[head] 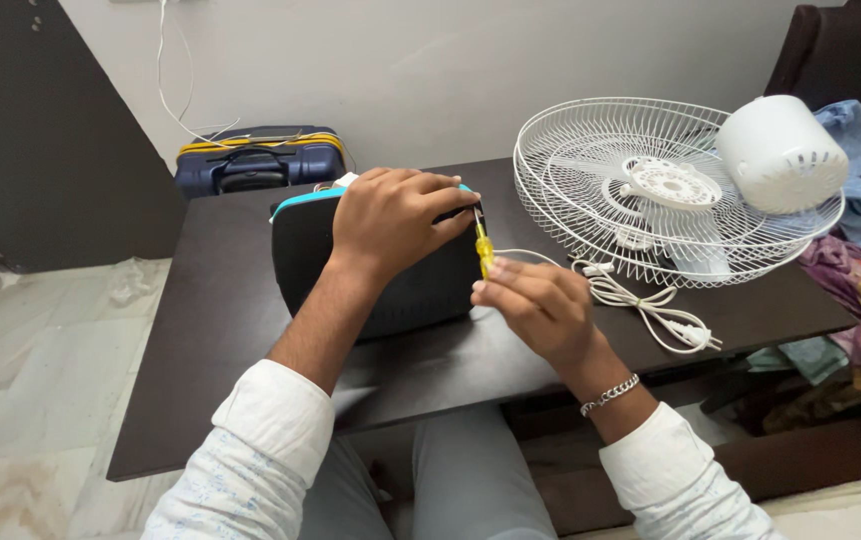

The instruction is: The person aligns and attaches a black plastic cover to a teal-colored electronic device on a table, then uses a yellow screwdriver to tighten multiple screws around the perimeter to secure the cover.

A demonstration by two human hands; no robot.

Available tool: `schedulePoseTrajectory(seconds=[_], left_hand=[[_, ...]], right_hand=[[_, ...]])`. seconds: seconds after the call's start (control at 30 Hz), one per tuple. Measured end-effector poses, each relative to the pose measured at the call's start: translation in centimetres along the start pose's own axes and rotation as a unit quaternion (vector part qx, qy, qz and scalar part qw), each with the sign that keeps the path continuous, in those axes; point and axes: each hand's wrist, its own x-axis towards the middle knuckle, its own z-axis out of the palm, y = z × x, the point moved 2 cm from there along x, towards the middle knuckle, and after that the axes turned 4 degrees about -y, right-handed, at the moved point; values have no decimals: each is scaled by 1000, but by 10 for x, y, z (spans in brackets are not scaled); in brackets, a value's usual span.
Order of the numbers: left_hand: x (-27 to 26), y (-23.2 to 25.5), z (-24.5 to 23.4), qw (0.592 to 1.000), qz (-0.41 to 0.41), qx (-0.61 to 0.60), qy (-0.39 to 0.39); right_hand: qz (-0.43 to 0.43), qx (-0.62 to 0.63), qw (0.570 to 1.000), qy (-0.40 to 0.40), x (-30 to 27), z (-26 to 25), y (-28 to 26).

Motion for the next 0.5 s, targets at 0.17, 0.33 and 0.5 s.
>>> schedulePoseTrajectory(seconds=[0.17, 0.33, 0.5], left_hand=[[-1, -1, 0, 1000, -11, -13, -3], [0, 1, -1, 1000, -14, -7, 0], [0, 0, -3, 1000, -18, -13, -5]], right_hand=[[33, -43, 999, 6, -3, -10, 14], [36, -60, 997, -10, -6, -11, 25], [-3, -10, 999, -38, -7, -6, 17]])
